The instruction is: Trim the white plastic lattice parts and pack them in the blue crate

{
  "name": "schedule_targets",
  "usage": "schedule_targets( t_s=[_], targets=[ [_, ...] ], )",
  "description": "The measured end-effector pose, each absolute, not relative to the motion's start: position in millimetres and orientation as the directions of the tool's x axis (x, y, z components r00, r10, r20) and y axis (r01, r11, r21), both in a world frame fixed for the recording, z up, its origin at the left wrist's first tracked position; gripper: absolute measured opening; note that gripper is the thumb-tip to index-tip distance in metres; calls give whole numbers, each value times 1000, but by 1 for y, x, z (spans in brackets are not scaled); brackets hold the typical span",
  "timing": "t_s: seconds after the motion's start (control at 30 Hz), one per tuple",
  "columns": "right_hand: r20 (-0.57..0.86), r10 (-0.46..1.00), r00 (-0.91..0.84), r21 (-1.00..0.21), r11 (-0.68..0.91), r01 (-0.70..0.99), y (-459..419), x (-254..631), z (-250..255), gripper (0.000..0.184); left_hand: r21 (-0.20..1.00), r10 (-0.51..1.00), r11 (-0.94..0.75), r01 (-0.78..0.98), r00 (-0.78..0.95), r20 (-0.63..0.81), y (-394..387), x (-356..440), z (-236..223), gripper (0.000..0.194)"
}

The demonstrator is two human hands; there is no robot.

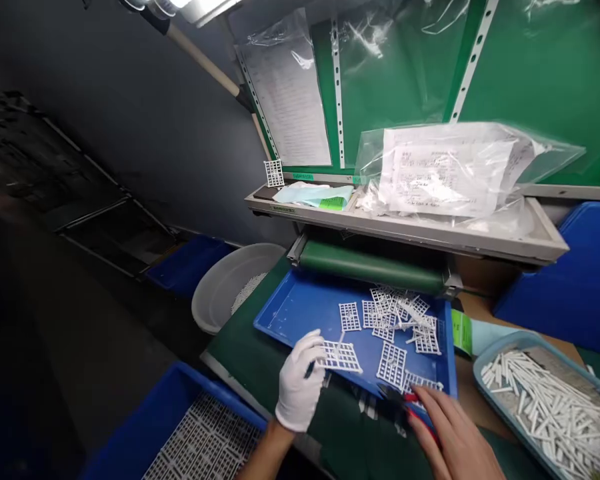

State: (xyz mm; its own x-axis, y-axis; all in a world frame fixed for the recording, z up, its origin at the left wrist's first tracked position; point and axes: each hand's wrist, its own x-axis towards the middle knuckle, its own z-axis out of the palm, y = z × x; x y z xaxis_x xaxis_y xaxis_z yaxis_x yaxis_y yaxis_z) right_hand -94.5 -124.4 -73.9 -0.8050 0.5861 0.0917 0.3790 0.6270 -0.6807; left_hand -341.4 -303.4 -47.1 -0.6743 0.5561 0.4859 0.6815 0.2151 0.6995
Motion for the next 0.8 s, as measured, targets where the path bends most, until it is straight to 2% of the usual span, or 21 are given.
schedule_targets(
  t_s=[0.07,0.13,0.23,0.43,0.57,0.63,0.7,0.73,0.8],
  targets=[
    [266,453,-851,-486,825,288,-133,-117,-56,49,645,560,32,763,-548,621,-315,-323,-27,14],
    [380,333,-863,-303,926,224,-141,-130,-38,50,594,567,-60,802,-462,682,-320,-313,-9,16],
    [449,267,-853,-195,961,198,-153,-131,-21,51,554,565,-151,819,-388,728,-323,-305,7,19],
    [462,290,-838,-266,947,181,-169,-113,-15,51,594,578,-218,774,-388,718,-331,-292,3,33],
    [447,418,-791,-428,876,221,-188,-114,-15,42,610,631,-192,769,-380,677,-332,-284,-5,48],
    [410,514,-754,-534,805,259,-203,-118,-18,34,593,656,-194,782,-346,671,-326,-278,-9,73],
    [399,566,-721,-586,762,274,-217,-123,-23,31,606,607,-197,771,-389,692,-314,-270,-13,98],
    [410,581,-703,-590,757,282,-222,-126,-25,33,642,564,-207,738,-447,695,-307,-265,-15,100],
    [465,604,-647,-563,766,310,-225,-129,-28,40,771,500,-252,585,-603,621,-292,-257,-18,86]
  ],
)
